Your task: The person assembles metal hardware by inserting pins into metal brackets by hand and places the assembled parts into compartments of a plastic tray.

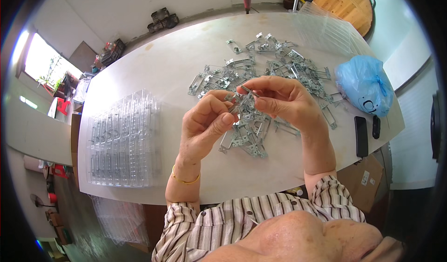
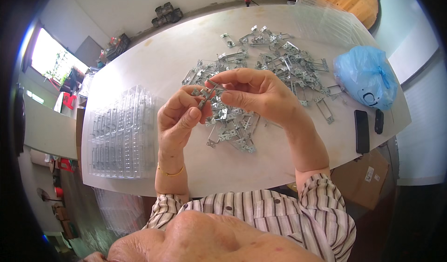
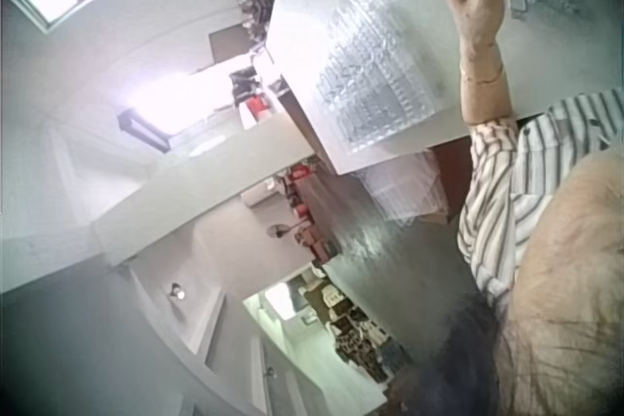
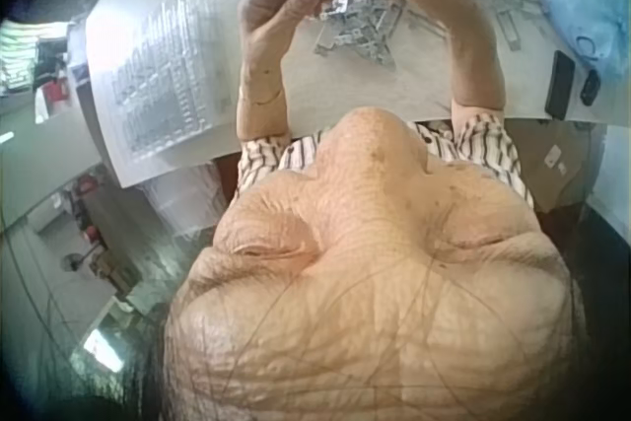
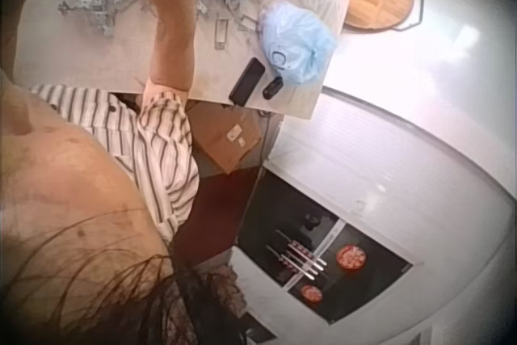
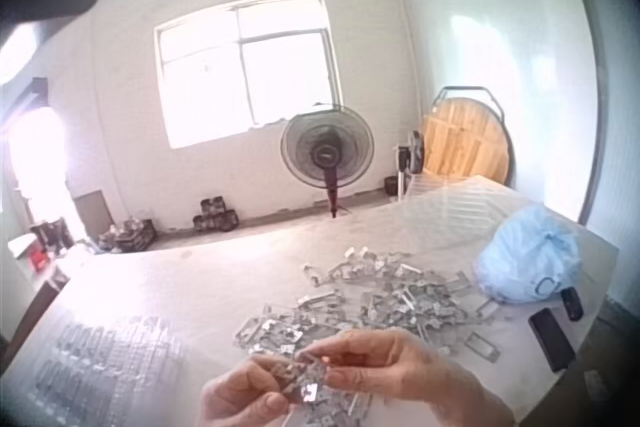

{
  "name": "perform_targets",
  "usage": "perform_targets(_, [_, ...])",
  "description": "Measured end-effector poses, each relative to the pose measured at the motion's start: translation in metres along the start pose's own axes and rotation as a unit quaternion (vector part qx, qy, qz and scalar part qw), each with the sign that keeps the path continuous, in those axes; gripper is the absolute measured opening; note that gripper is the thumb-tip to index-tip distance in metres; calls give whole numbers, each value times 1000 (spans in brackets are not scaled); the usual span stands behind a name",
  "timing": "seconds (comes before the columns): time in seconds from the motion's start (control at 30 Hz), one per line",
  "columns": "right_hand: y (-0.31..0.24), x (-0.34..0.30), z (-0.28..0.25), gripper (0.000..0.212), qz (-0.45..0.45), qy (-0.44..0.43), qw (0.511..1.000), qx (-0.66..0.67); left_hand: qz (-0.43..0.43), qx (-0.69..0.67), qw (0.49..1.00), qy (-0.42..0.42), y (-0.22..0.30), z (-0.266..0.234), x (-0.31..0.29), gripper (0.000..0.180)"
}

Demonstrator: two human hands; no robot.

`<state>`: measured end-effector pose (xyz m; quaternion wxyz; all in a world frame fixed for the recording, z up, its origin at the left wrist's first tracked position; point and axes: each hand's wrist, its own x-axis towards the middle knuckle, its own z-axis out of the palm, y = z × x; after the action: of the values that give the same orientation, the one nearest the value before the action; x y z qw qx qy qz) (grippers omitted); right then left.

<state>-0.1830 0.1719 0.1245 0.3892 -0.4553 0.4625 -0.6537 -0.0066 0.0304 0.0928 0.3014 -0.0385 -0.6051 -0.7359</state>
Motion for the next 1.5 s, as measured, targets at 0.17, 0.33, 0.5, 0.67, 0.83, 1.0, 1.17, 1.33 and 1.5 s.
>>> perform_targets(0.17, [4, 2, -6, 37, 34, -17, 999, 8, -13, 4, 1000, -2, 1, -3, 0, 14])
perform_targets(0.33, [5, 5, -7, 36, 29, -65, 997, 18, -19, 16, 1000, -8, 2, -3, 0, 13])
perform_targets(0.5, [7, 5, -13, 31, 32, -69, 996, 49, -27, 26, 999, -8, 4, 1, 0, 13])
perform_targets(0.67, [2, 4, -13, 25, 48, -82, 995, 12, -37, 72, 996, -30, 3, -1, -2, 14])
perform_targets(0.83, [1, 2, -15, 19, 75, -66, 995, -17, -8, 142, 988, -53, -3, -2, -1, 18])
perform_targets(1.0, [16, 5, -25, 16, -10, -66, 990, -128, -61, 175, 980, -72, 3, -3, -1, 20])
perform_targets(1.17, [1, 7, -12, 17, 10, 22, 993, -112, -30, 141, 981, -127, -2, -1, -3, 18])
perform_targets(1.33, [9, 9, -10, 16, -163, 162, 970, -81, -125, -60, 990, 10, -8, 1, 6, 20])
perform_targets(1.5, [11, 3, 5, 9, -232, 131, 959, -99, -117, -143, 982, 34, -14, -7, 7, 21])
